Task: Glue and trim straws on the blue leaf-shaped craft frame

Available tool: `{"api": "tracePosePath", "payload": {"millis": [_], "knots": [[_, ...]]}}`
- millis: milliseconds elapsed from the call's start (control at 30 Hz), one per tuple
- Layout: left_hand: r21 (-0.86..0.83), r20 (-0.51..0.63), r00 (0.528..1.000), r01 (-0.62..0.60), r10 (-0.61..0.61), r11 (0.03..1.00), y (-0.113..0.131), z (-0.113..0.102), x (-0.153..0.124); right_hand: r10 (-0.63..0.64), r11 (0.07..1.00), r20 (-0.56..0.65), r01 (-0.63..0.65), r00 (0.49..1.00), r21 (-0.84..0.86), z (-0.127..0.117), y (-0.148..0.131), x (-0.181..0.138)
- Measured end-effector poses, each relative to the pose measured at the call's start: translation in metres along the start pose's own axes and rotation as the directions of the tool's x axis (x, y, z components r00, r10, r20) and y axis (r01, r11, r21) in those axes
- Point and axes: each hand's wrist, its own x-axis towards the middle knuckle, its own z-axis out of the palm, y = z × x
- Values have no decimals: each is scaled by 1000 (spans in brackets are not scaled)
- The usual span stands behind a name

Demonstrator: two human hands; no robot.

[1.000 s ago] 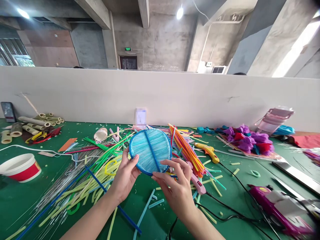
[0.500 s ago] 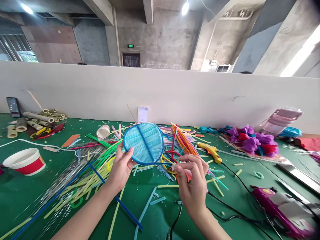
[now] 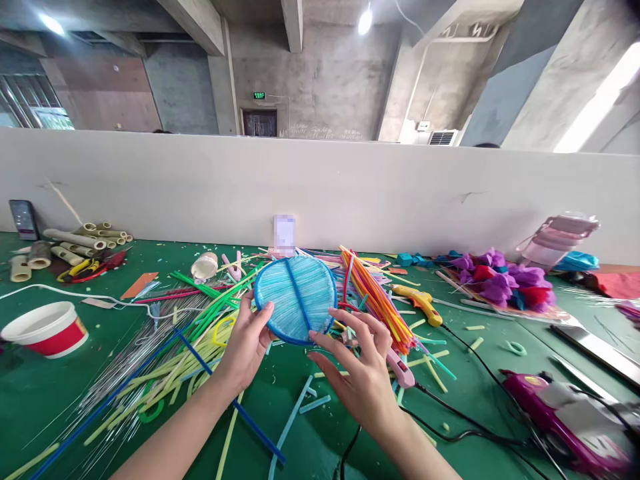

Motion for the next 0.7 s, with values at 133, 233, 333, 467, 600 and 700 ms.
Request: {"api": "tracePosePath", "payload": {"millis": [133,233,333,467,600,700], "knots": [[-15,53,998,32,-31,999,-2,1,0,-46,999,-60,47,997,18,1,-3,-1],[-46,2,1000,29,-29,999,-4,-4,6,0,997,-105,8,994,76,-2,-5,2],[-80,-50,999,10,-14,997,-4,-10,13,43,995,-148,-28,988,96,-7,-3,5],[-132,-111,994,-30,15,991,0,-14,16,61,994,-168,-44,984,101,-14,1,6],[-145,-144,989,-50,29,988,4,-13,15,119,977,-162,-86,980,196,-13,3,3],[-139,-206,977,-84,54,987,6,-13,16,212,892,-157,-125,964,434,-8,3,-3]]}}
